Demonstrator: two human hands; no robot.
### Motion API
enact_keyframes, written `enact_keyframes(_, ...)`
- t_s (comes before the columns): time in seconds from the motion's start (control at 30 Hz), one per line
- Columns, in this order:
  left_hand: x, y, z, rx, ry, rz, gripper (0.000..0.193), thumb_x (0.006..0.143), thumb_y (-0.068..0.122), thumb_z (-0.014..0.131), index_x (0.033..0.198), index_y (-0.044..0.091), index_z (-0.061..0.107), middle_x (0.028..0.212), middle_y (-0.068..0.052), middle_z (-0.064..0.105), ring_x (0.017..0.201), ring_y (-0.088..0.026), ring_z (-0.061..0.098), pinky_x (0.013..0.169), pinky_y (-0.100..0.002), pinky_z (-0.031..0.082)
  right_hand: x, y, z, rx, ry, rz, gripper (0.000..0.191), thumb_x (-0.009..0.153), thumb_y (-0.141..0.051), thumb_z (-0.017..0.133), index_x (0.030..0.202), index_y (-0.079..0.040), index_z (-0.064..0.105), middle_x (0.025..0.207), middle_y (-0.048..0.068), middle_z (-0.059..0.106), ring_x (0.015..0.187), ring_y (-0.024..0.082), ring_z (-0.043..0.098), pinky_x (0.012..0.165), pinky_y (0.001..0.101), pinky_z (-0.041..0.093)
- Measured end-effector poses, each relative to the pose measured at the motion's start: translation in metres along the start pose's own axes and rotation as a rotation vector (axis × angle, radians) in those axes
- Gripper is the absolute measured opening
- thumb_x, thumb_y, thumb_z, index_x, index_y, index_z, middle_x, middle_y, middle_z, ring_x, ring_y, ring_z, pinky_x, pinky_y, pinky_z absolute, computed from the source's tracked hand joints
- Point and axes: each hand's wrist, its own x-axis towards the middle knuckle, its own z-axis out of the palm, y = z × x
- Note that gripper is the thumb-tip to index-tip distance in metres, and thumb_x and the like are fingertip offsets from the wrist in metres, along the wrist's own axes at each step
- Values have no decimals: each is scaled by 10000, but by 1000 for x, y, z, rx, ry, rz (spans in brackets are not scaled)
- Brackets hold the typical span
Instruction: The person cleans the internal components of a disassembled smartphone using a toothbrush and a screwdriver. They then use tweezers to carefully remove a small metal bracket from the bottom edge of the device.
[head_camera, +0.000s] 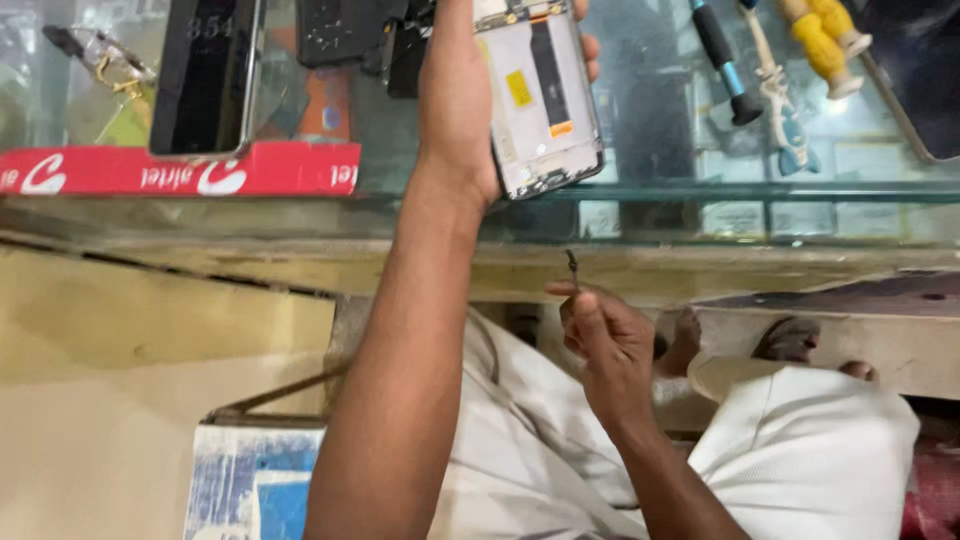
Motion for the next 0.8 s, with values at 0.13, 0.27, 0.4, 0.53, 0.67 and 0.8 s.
enact_keyframes(0.13,-1,0,1,-89,-37,74,659,964,719,391,1154,142,646,868,-139,701,736,-247,718,655,-392,624,27,-30,4,187,-24,-141,302,1068,-233,534,1051,21,698,742,-5,585,616,71,525,515,265,461)
enact_keyframes(0.27,-1,-1,-5,69,-21,14,902,925,819,405,1085,-33,654,871,-176,699,765,-241,717,657,-378,620,38,-36,22,17,-15,82,243,1035,-218,503,996,-39,664,601,2,587,437,88,423,401,255,323)
enact_keyframes(0.4,-2,-2,-9,95,19,24,921,914,840,423,1077,-35,659,859,-177,704,752,-240,716,649,-373,620,39,-30,30,-128,13,-136,310,1103,-245,494,931,-36,646,595,-29,437,517,47,364,462,238,289)
enact_keyframes(0.53,-4,-2,-4,84,37,34,911,905,834,437,1083,-30,664,868,-163,707,761,-237,724,660,-378,627,42,-24,28,-136,11,-159,338,1110,-261,496,862,-50,585,633,-38,461,535,38,392,460,239,310)
enact_keyframes(0.67,-2,-2,-5,94,29,49,913,912,825,445,1100,-42,662,891,-168,708,783,-254,729,704,-393,636,42,-19,27,-97,-12,-112,354,1100,-276,492,831,-60,572,583,-27,443,484,47,372,430,248,291)
enact_keyframes(0.8,0,-8,-19,104,17,60,927,911,827,446,1119,-52,660,901,-183,708,797,-263,727,741,-400,644,42,-8,18,-26,-70,-91,347,1107,-283,482,847,-68,564,613,-44,458,495,41,387,431,244,313)
